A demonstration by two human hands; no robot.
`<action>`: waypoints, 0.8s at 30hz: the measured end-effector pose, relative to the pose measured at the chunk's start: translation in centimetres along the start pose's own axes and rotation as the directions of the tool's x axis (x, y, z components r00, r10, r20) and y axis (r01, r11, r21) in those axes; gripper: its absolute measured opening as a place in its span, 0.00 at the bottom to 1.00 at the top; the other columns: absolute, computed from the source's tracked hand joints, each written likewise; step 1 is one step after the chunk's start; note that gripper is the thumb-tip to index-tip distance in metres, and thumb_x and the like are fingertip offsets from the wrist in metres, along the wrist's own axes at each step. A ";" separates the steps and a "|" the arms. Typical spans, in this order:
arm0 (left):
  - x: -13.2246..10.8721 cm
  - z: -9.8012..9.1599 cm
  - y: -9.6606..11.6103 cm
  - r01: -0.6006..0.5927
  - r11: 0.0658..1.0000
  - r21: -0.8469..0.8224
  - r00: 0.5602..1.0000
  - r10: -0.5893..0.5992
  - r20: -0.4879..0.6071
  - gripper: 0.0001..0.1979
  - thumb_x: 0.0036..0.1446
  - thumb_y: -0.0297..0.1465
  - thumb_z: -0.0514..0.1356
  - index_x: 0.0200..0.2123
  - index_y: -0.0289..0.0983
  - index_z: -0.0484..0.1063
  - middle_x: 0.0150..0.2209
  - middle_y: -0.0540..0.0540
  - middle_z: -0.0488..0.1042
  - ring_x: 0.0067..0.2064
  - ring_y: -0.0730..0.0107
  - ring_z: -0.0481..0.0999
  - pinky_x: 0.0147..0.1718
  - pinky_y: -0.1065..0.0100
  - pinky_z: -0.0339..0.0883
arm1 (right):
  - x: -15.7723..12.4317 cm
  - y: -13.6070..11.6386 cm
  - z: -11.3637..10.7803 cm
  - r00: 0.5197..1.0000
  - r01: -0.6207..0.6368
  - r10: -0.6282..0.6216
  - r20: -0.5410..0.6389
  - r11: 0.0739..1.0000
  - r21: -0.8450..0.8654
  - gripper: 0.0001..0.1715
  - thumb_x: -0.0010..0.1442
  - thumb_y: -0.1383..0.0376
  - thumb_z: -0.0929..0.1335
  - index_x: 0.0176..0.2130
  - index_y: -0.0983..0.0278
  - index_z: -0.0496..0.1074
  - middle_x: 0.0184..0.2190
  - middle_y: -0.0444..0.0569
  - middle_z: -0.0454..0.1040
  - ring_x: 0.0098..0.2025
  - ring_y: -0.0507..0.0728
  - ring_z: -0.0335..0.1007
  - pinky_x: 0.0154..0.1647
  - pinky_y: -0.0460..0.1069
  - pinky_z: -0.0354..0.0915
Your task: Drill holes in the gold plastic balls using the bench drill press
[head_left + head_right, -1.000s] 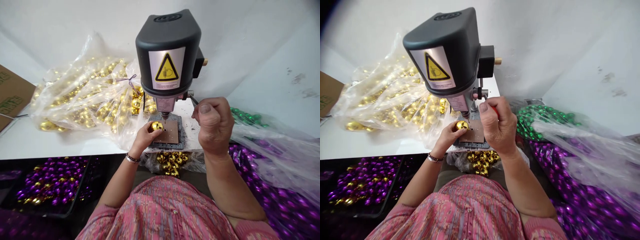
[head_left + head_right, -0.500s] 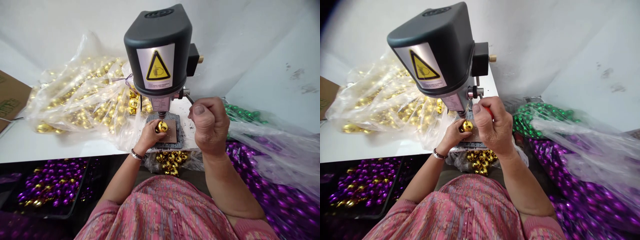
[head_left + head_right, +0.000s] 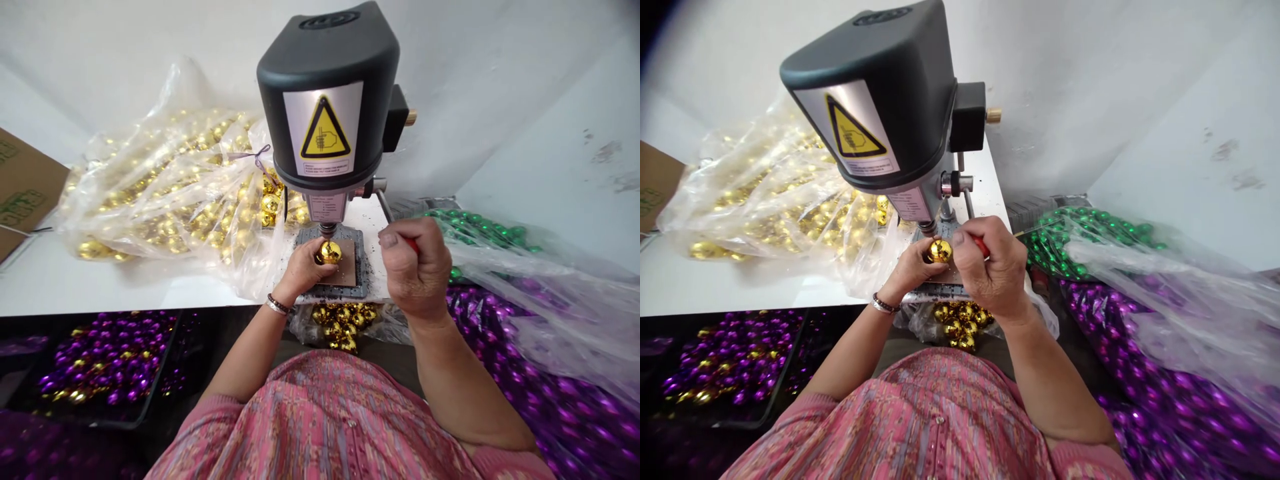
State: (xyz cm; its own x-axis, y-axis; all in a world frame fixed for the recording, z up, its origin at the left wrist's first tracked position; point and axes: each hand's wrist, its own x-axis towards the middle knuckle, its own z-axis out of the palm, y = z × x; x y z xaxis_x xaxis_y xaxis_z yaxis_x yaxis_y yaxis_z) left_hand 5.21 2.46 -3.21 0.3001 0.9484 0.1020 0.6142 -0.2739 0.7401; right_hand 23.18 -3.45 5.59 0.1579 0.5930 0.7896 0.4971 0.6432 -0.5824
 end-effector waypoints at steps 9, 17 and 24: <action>0.0 0.0 0.2 0.015 1.000 -0.024 1.000 -0.015 0.009 0.27 0.47 0.30 0.69 0.54 0.37 0.74 0.46 0.45 0.80 0.46 0.61 0.76 0.48 0.63 0.68 | -2.8 2.7 1.7 0.995 -0.031 0.040 -0.091 0.995 0.099 0.07 0.64 0.63 0.62 0.40 0.60 0.69 0.30 0.41 0.71 0.33 0.49 0.70 0.36 0.49 0.69; -0.2 -0.2 0.9 0.042 0.998 -0.036 0.999 -0.042 0.001 0.24 0.46 0.29 0.69 0.50 0.36 0.75 0.43 0.45 0.80 0.44 0.62 0.76 0.45 0.64 0.68 | -4.0 5.0 3.0 0.994 0.007 0.010 -0.110 0.988 0.156 0.07 0.64 0.60 0.62 0.38 0.60 0.66 0.29 0.41 0.69 0.32 0.50 0.71 0.38 0.52 0.73; -0.7 -0.2 1.2 0.058 0.998 -0.010 0.998 -0.058 -0.026 0.24 0.48 0.31 0.69 0.50 0.36 0.74 0.44 0.43 0.79 0.44 0.60 0.76 0.46 0.62 0.68 | 1.5 -0.6 0.9 0.976 -0.145 0.153 -0.157 0.988 0.060 0.16 0.66 0.54 0.63 0.32 0.62 0.68 0.25 0.40 0.66 0.27 0.47 0.62 0.30 0.46 0.61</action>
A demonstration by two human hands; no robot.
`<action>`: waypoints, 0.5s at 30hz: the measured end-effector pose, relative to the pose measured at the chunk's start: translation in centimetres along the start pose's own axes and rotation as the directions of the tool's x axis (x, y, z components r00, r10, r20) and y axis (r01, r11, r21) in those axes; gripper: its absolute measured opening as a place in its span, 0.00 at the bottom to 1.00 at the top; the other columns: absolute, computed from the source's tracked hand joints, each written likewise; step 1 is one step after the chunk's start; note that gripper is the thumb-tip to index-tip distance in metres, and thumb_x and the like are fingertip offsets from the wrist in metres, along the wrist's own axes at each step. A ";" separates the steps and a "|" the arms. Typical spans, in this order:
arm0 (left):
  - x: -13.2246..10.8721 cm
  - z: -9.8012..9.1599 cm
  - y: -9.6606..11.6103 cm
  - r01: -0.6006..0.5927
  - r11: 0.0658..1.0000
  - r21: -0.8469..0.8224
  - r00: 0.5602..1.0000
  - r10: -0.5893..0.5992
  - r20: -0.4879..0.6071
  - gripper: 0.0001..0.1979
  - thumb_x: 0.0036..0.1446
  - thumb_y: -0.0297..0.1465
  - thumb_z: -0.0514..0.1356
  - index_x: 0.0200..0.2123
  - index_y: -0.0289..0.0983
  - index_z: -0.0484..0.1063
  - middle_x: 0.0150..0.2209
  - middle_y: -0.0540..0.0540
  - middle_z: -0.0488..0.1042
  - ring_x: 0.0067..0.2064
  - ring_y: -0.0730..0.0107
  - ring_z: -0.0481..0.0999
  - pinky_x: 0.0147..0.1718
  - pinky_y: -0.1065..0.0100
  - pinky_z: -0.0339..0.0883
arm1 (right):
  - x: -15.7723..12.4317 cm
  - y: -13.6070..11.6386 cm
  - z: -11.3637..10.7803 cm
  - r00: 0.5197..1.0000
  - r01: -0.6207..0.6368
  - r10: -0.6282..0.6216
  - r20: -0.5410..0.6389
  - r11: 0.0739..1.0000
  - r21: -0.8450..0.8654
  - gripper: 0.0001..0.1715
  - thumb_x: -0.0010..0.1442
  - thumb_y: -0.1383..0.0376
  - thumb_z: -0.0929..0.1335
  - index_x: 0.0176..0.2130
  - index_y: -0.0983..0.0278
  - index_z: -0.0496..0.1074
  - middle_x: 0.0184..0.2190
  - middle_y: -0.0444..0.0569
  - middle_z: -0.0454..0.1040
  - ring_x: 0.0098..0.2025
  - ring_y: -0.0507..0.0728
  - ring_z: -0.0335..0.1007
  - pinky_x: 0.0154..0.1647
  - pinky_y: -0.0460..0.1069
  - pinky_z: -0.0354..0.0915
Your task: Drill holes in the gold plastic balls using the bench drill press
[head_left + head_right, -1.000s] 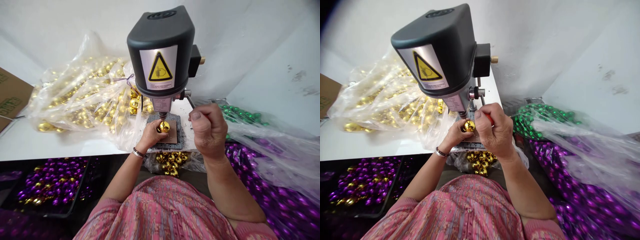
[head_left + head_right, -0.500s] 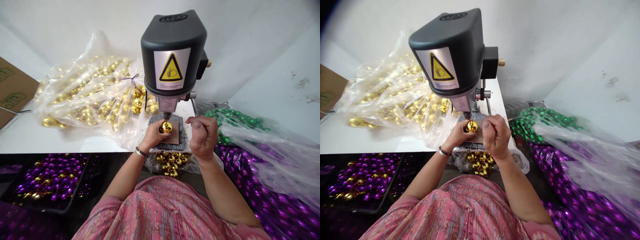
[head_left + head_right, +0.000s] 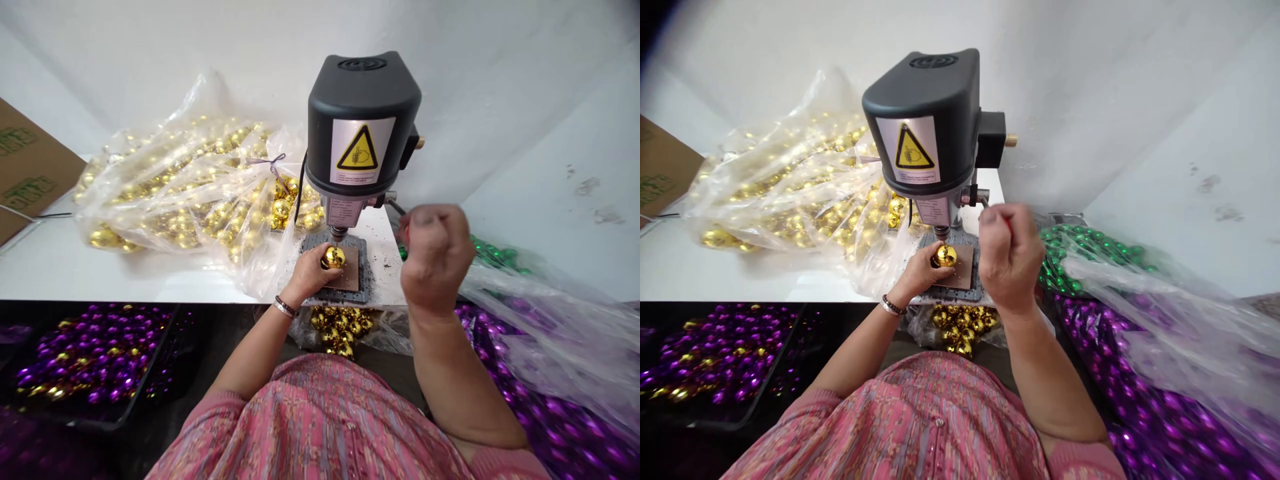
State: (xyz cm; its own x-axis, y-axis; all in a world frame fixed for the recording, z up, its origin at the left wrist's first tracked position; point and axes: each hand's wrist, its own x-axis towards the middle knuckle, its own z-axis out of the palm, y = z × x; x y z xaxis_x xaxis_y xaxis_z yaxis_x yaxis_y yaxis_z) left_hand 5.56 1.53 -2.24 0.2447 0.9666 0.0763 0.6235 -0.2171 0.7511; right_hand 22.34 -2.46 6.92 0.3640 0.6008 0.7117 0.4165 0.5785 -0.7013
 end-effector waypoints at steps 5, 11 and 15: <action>-3.0 -1.8 0.7 0.063 0.998 0.017 0.998 -0.064 0.014 0.22 0.51 0.35 0.67 0.50 0.38 0.73 0.43 0.44 0.79 0.43 0.59 0.77 0.44 0.63 0.68 | 3.2 -2.2 0.4 0.986 -0.169 0.167 0.024 0.981 0.098 0.23 0.63 0.48 0.65 0.27 0.63 0.62 0.22 0.39 0.59 0.25 0.46 0.54 0.26 0.46 0.55; -6.9 -2.0 1.1 -0.110 0.993 -0.029 0.839 0.109 0.533 0.26 0.47 0.34 0.69 0.52 0.41 0.75 0.43 0.45 0.80 0.41 0.60 0.78 0.41 0.64 0.70 | 2.8 -2.1 0.7 0.986 -0.167 0.168 0.007 0.974 0.151 0.20 0.64 0.53 0.64 0.27 0.63 0.62 0.22 0.40 0.59 0.25 0.45 0.56 0.27 0.45 0.55; -7.9 -0.1 1.1 -0.180 0.983 0.025 0.800 0.132 0.585 0.34 0.51 0.29 0.66 0.63 0.40 0.67 0.56 0.39 0.75 0.53 0.54 0.77 0.53 0.60 0.69 | 2.7 -2.0 0.5 0.985 -0.172 0.169 0.031 0.972 0.162 0.19 0.63 0.53 0.65 0.28 0.63 0.63 0.22 0.39 0.59 0.25 0.45 0.56 0.27 0.46 0.55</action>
State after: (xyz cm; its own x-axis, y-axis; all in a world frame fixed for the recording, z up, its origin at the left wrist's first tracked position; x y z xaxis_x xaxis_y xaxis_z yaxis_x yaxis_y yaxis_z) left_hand 4.24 -6.31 -1.90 0.7124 0.6651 -0.2239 0.5877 -0.3911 0.7082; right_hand 22.09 -1.72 10.25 0.4028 0.7070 0.5813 0.2070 0.5483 -0.8103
